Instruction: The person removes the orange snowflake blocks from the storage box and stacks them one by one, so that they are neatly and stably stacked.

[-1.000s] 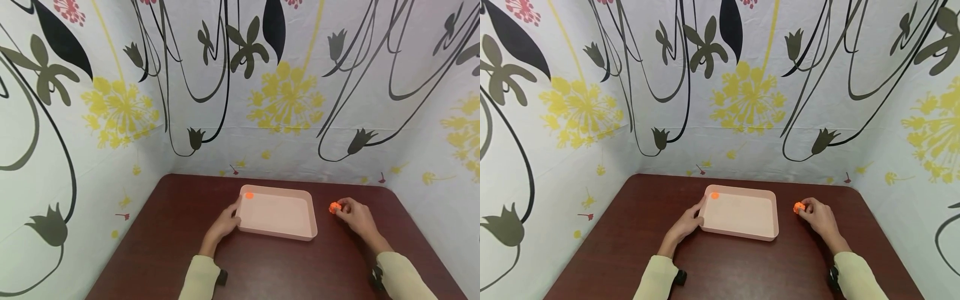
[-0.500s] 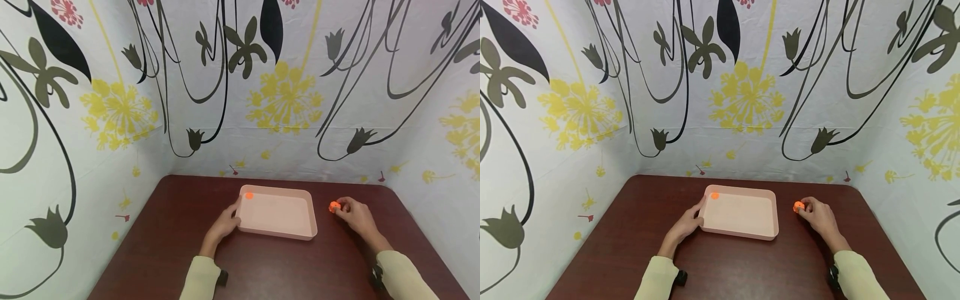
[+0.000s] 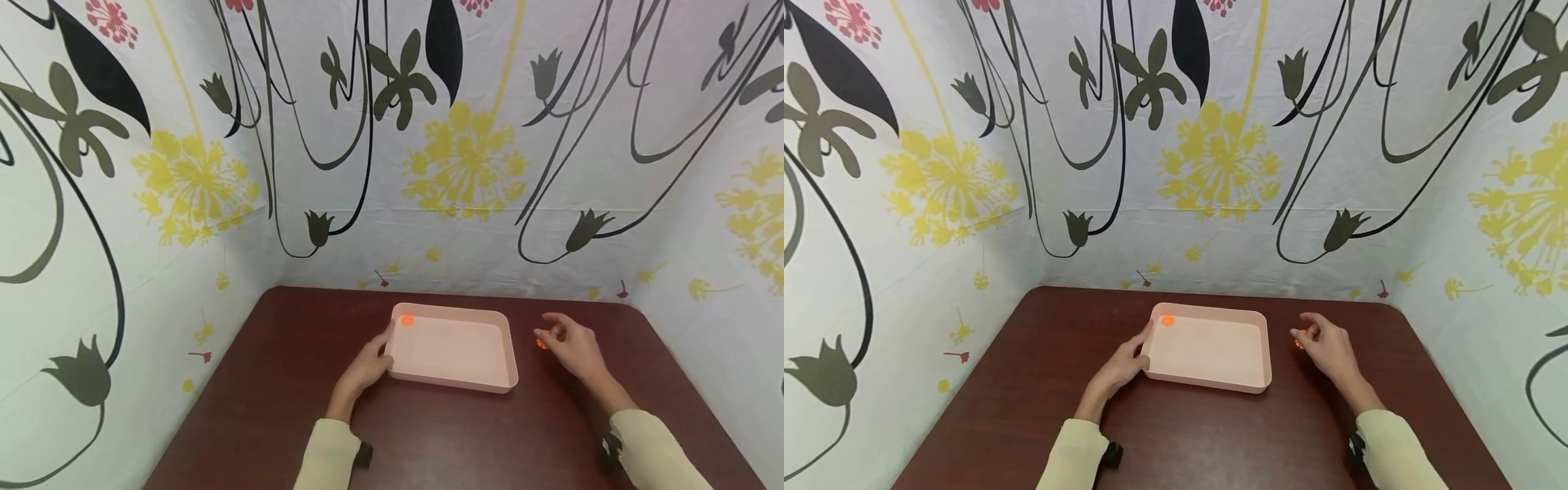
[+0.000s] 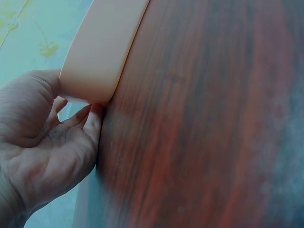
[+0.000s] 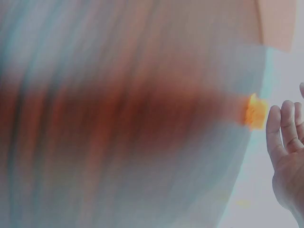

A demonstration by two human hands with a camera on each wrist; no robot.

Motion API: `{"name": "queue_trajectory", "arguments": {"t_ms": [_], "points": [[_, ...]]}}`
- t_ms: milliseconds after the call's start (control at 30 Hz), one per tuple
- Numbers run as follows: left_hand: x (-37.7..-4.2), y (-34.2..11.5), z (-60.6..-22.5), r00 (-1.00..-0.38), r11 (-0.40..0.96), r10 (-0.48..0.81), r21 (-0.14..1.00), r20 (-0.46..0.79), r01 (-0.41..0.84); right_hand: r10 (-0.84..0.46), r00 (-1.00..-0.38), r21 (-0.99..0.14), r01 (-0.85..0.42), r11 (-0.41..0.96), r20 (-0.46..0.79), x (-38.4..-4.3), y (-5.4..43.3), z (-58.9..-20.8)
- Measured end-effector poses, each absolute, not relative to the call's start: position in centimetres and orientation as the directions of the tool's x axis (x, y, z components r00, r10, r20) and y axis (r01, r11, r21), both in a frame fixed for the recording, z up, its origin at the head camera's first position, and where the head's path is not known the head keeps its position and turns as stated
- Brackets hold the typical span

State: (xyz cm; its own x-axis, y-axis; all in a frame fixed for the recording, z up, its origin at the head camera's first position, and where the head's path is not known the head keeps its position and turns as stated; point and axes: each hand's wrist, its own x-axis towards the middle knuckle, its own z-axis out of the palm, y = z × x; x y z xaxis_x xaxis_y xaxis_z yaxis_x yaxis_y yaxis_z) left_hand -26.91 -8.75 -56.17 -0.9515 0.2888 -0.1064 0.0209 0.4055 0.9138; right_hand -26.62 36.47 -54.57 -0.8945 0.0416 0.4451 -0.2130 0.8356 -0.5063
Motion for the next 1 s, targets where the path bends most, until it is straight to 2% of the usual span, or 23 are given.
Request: {"name": "queue_trajectory", "arguments": {"t_ms": [233,533,867,1000], "points": [[-27.0,-8.7,-56.5,-0.952,0.387,0.284,0.922,-0.112,0.007,0.055,-0.889,-0.576,-0.247,0.779,0.455,-26.9,32.9,-54.0],[-26.9,-8.9,-56.4,-0.958,0.383,0.268,0.924,-0.104,0.007,0.016,-0.87,-0.56,-0.303,0.771,0.493,-27.0,28.3,-53.7],[-27.0,-9.0,-56.4,-0.96,0.402,0.257,0.916,-0.116,-0.003,-0.01,-0.934,-0.598,-0.237,0.766,0.357,-27.5,23.9,-53.8],[-27.3,-8.9,-56.4,-0.955,0.414,0.275,0.91,-0.112,0.012,-0.019,-0.942,-0.618,-0.236,0.75,0.336,-28.1,22.6,-54.0]]}}
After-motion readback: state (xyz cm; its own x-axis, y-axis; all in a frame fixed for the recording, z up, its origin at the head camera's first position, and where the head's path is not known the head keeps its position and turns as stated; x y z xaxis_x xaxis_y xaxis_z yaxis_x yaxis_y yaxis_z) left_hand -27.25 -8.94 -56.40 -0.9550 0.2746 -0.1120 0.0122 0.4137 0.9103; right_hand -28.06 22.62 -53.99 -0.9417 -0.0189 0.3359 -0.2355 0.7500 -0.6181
